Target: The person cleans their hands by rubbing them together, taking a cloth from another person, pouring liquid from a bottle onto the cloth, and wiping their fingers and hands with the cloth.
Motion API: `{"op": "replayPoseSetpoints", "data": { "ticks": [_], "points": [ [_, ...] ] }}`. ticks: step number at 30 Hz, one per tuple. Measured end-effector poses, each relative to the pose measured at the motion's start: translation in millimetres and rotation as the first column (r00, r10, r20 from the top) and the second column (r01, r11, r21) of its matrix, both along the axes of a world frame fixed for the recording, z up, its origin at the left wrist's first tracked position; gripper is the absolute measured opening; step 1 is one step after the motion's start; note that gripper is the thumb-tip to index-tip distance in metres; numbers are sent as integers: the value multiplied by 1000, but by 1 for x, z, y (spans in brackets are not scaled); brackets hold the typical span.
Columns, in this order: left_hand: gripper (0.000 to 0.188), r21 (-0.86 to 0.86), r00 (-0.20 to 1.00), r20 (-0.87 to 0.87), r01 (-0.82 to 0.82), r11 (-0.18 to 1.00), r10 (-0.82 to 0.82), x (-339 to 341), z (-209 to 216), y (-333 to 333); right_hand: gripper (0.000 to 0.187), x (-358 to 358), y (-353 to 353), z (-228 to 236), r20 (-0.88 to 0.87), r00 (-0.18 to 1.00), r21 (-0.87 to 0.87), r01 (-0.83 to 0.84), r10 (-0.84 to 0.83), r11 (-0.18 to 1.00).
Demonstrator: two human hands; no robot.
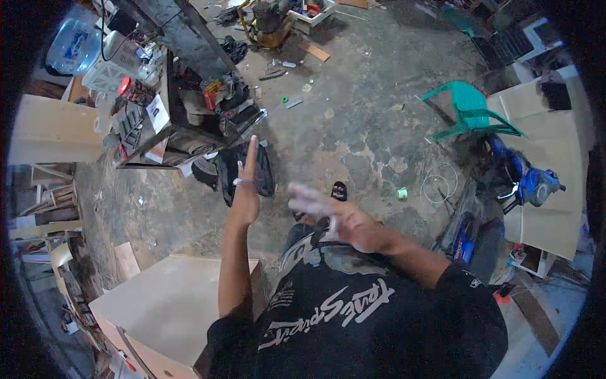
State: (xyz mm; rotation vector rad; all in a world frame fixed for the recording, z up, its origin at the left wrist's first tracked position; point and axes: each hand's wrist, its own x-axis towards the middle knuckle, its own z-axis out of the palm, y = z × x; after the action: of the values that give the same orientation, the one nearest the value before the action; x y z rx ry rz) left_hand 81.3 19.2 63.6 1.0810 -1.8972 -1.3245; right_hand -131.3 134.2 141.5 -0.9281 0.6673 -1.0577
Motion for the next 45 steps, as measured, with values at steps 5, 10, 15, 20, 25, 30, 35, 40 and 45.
{"op": "replayPoseSetpoints", "data": {
  "ticks": [5,10,15,20,25,30,35,40,45],
  "points": [
    [103,51,972,-193,-123,991,130,0,-10,15,27,0,3,-15,-123,992,228,28,0,973],
    [120,175,935,-281,-173,969,218,-3,-16,29,24,0,-10,-13,-202,958,149,236,-204,960],
    [116,193,908,-342,-185,964,242,5,-23,35,23,-1,-22,-8,8,973,293,219,-232,931],
    [112,356,671,-667,-97,930,325,-19,8,40,21,3,-30,-26,-111,972,247,230,-208,941],
    [113,318,443,-844,-39,947,302,-54,51,33,39,31,-21,-31,-517,818,-5,290,-251,957],
    [118,253,478,-831,-130,959,284,-65,51,40,86,61,-2,-34,-620,748,-477,-121,-236,870],
    [118,312,549,-756,-175,934,355,-70,75,45,93,73,-11,-14,-636,730,-504,-148,-249,851],
    [92,29,659,-733,-217,976,168,-70,59,71,94,62,-63,16,-511,768,-594,10,-387,804],
    [113,69,925,-380,2,998,24,-75,60,81,90,27,-116,40,-352,781,-506,304,-515,807]
  ]
}}
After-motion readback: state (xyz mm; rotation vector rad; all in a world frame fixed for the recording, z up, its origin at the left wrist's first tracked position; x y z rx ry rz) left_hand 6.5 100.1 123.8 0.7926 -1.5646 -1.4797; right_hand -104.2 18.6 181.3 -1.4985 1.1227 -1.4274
